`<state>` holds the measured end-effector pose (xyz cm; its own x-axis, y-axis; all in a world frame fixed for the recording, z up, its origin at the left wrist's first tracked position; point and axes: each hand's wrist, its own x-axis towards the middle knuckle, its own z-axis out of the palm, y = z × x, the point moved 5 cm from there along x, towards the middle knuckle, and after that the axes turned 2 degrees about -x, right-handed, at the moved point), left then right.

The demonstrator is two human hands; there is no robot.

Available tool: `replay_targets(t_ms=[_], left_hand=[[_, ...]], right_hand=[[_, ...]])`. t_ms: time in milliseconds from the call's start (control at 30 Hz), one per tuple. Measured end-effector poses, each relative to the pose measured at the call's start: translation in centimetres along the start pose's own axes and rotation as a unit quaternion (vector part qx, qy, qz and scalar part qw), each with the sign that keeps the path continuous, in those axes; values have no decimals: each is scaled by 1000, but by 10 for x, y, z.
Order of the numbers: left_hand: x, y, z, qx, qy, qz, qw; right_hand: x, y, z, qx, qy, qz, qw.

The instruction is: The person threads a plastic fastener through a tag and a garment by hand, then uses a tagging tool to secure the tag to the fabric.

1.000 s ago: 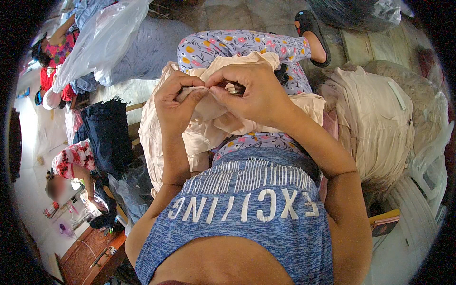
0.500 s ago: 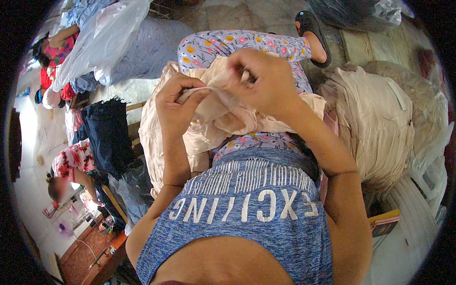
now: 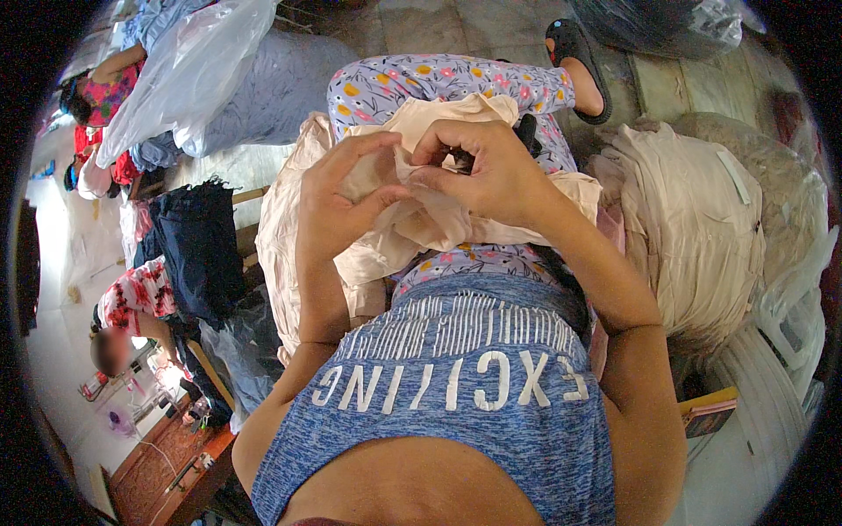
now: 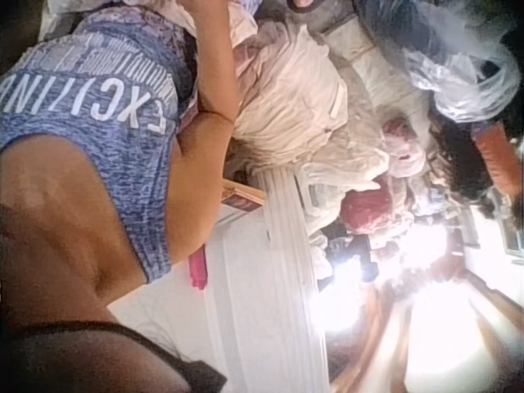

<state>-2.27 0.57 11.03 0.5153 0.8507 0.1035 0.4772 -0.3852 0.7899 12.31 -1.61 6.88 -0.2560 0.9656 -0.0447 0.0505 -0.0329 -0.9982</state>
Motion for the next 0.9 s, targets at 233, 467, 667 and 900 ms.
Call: replay_targets(t_ms=[233, 467, 667, 900], left_hand=[[-7, -17, 5, -104, 5, -87, 991], [-3, -4, 3, 0, 3, -97, 995], [-7, 0, 1, -3, 66, -26, 997], [-7, 2, 5, 14, 78, 10, 997]], right_hand=[[-6, -12, -6, -91, 59, -49, 993], [-12, -17, -3, -114, 83, -68, 988], [-8, -28, 1, -92, 46, -131, 986], [-9, -25, 8, -148, 82, -143, 975]])
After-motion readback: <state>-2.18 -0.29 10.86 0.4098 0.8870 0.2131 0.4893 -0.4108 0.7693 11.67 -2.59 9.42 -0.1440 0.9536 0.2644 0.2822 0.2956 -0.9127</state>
